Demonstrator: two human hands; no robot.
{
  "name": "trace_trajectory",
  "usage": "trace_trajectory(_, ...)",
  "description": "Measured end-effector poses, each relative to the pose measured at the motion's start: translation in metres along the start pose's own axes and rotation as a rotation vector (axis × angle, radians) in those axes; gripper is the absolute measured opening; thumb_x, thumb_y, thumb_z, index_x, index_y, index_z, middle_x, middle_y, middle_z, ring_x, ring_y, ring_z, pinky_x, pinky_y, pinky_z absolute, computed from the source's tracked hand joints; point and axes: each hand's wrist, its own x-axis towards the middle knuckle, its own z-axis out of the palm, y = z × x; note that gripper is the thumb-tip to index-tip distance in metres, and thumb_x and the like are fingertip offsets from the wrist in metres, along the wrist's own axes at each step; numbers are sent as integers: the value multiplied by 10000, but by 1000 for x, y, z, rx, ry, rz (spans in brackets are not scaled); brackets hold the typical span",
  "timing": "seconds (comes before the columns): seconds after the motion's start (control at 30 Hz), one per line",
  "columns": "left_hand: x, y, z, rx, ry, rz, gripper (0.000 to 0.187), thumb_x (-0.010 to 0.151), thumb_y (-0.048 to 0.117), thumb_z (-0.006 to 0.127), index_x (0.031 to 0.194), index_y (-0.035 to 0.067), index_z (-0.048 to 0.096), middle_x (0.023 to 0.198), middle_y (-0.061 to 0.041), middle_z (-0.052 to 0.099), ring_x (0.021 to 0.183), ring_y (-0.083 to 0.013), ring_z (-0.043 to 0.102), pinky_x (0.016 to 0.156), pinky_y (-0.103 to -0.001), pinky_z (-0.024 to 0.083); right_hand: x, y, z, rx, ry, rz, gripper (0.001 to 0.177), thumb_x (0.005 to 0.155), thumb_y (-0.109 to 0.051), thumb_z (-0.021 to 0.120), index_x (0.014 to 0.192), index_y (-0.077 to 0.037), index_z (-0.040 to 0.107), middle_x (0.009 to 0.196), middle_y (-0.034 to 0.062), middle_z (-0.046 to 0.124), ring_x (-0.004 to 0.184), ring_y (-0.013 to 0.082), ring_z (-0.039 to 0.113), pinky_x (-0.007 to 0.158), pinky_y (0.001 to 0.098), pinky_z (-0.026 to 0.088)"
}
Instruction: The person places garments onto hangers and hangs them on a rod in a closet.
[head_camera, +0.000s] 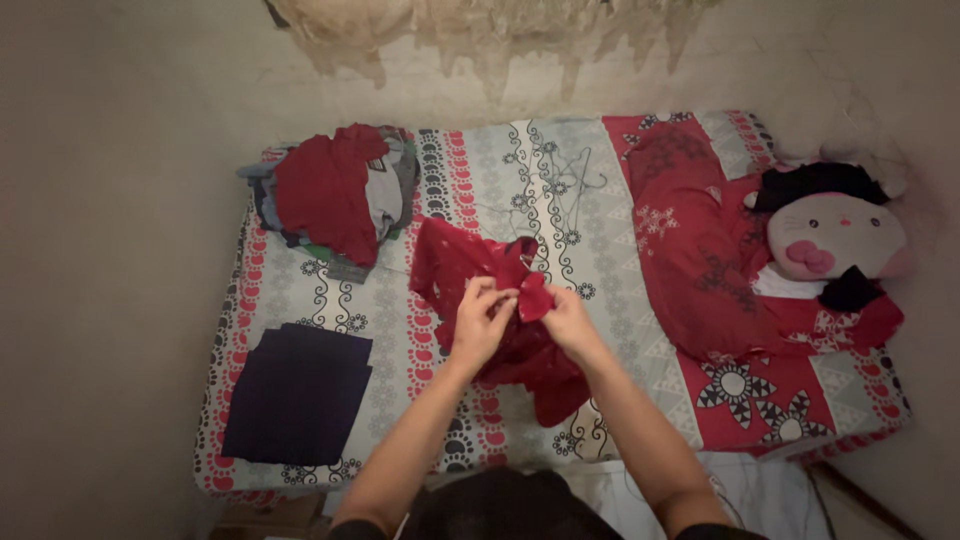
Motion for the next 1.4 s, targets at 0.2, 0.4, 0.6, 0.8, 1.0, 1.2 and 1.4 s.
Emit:
trace_trajectory(0.2, 1, 22, -13, 91, -37, 197, 256, 805, 9, 767, 1051, 3, 699, 892, -64, 672, 777, -121, 677, 710, -245, 561, -12, -8, 8, -41, -52, -25, 222, 912, -60, 684, 1117, 22, 699, 1023, 31, 751, 935, 86, 671, 862, 259, 546)
trace_trajectory(0.4, -3, 17, -18, 34, -60, -59, 257, 762, 39, 863, 931, 6, 672, 794, -42, 678, 696, -81, 609, 645, -241, 530, -39, -24, 29, -409, 70, -24, 238, 938, -105, 695, 1144, 12, 721, 912, 66, 737, 826, 88, 602, 758, 275, 526)
trace_trajectory(0.6, -26, -23, -19, -695, -113, -222, 243, 858, -23, 756, 990, 50, 564, 940, 34, 630, 861, -38, 599, 780, -208, 515, -71, -11, 48, -207, 258, -282, 275, 886, -36, 606, 1153, 9, 651, 1066, 31, 726, 987, 78, 655, 881, 245, 512)
trace_trajectory(0.8, -57, 3, -57, -361, -168, -2, 158, 809, -34, 746, 898, 23, 629, 808, 14, 612, 708, -51, 565, 649, -230, 501, -129, -15, 55, -537, 615, -154, 129, 950, -65, 668, 1052, 13, 675, 835, 88, 700, 759, 118, 597, 671, 294, 511)
trace_trajectory(1.0, -87, 61, -63, -182, -390, 330, 210, 801, 20, 785, 787, 25, 575, 714, -60, 573, 589, -130, 546, 556, -273, 481, -202, -61, 90, -644, 957, -251, 167, 943, -60, 690, 1031, 0, 561, 780, 79, 651, 669, 122, 589, 604, 287, 465)
trace_trajectory(1.2, -97, 129, -53, -261, -468, 697, 209, 829, 30, 752, 755, 65, 560, 761, -81, 602, 674, -261, 580, 673, -387, 468, -296, -94, 90, -772, 1169, -316, 140, 957, -35, 697, 1015, -3, 574, 789, 96, 606, 667, 132, 512, 587, 301, 435)
trace_trajectory(1.4, -78, 236, -13, -235, -322, 1209, 398, 696, 179, 742, 992, -51, 606, 943, -222, 641, 860, -443, 607, 744, -503, 460, -412, -125, 113, -964, 1211, -336, 160, 918, -28, 708, 1011, -2, 581, 780, 85, 652, 635, 129, 594, 597, 276, 475)
